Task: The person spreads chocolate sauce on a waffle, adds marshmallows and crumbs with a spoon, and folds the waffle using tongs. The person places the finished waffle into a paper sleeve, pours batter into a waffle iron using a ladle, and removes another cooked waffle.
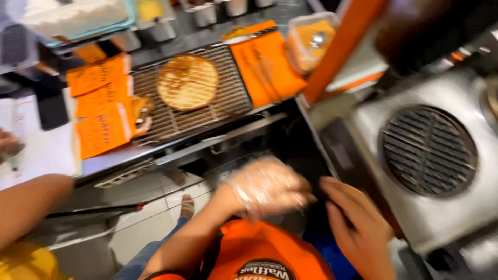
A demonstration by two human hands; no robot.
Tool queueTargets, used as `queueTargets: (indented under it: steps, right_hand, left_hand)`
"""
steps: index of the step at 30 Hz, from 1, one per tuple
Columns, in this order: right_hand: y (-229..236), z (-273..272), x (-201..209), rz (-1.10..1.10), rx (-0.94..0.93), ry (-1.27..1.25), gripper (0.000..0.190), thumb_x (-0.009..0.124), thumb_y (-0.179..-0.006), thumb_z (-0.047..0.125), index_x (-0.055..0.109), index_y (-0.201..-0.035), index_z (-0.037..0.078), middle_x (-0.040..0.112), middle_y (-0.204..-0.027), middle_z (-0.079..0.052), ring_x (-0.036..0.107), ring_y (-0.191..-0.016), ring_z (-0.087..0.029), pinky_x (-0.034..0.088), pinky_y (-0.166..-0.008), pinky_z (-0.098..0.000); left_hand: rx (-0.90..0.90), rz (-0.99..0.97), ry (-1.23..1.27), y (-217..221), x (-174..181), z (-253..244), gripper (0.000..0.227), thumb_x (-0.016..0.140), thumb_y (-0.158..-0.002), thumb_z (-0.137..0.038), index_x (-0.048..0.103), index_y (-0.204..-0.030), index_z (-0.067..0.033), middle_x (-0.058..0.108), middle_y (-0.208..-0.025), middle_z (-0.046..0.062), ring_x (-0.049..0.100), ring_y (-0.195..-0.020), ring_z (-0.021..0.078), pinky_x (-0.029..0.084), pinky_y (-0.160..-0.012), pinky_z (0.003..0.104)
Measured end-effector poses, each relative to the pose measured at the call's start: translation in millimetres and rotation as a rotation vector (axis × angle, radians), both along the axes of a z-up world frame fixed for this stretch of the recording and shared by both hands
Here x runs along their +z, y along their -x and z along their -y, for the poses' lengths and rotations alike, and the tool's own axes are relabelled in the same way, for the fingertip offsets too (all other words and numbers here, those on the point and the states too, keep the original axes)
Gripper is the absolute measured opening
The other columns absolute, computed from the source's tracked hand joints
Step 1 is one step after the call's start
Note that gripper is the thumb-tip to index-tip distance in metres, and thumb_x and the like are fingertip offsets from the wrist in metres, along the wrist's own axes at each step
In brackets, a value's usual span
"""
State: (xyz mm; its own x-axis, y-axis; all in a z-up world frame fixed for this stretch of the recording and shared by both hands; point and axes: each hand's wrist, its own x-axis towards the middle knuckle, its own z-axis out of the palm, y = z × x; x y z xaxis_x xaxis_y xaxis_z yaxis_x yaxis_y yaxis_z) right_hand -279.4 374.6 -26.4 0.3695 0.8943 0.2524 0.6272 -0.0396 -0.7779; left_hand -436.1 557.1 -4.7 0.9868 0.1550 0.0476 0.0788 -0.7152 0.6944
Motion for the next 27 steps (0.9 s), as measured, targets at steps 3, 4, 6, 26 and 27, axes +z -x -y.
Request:
queueTargets:
  steps: [3, 4, 6, 26, 27]
  right_hand:
    - [7.1, -119.9, -57.0, 0.095, 0.075, -0.054, 0.031, 0.067, -0.095, 0.015, 0.069, -0.125, 0.005, 0.071, -0.128, -0.016, 0.066, -0.123, -0.032, 0.05, -0.107, -0.0405]
    - [5.0, -156.8, -77.1, 0.156, 0.09, -0.085, 0.036, 0.068, -0.095, 0.016, 0.066, -0.128, 0.002, 0.068, -0.128, -0.019, 0.063, -0.122, -0.037, 0.048, -0.106, -0.0447]
    - [-6.7, -230.6, -116.1, 0.412, 0.043, -0.072, 0.055, 0.075, -0.088, 0.017, 0.06, -0.137, -0.003, 0.063, -0.122, -0.024, 0.059, -0.11, -0.047, 0.046, -0.094, -0.0526]
    - [-26.1, -328.6, -97.1, 0.081, 0.332, 0.201, 0.037, 0.074, -0.091, 0.022, 0.067, -0.119, 0.0, 0.069, -0.101, -0.014, 0.068, -0.085, -0.024, 0.054, -0.07, -0.0329]
    - [-26.9, -329.9, -95.9, 0.085, 0.344, 0.203, 0.037, 0.074, -0.091, 0.022, 0.067, -0.119, 0.0, 0.069, -0.101, -0.014, 0.068, -0.085, -0.024, 0.054, -0.07, -0.0329]
  left_hand:
    - [0.287, -0.144, 0.002, 65.6, -23.3, -108.0, 0.032, 0.057, -0.092, -0.038, 0.075, -0.106, -0.0156, 0.076, -0.098, 0.01, 0.071, -0.094, 0.0325, 0.056, -0.084, 0.046]
    - [0.433, -0.238, -0.157, 85.6, -31.2, -144.8, 0.032, 0.059, -0.091, -0.038, 0.075, -0.106, -0.0146, 0.074, -0.101, 0.014, 0.068, -0.095, 0.0349, 0.054, -0.085, 0.048]
    - [0.741, -0.265, -0.279, 110.2, -47.1, -215.7, 0.03, 0.056, -0.101, -0.036, 0.075, -0.106, -0.0141, 0.073, -0.106, 0.016, 0.068, -0.101, 0.0356, 0.052, -0.091, 0.049]
    - [0.456, -0.532, -0.317, 79.2, -102.0, -386.0, 0.07, 0.09, -0.065, -0.041, 0.066, -0.127, -0.0195, 0.064, -0.13, 0.009, 0.058, -0.122, 0.0312, 0.045, -0.104, 0.046]
    - [0.468, -0.532, -0.311, 79.3, -102.6, -387.7, 0.07, 0.09, -0.065, -0.041, 0.066, -0.127, -0.0195, 0.064, -0.13, 0.009, 0.058, -0.122, 0.0312, 0.045, -0.104, 0.046]
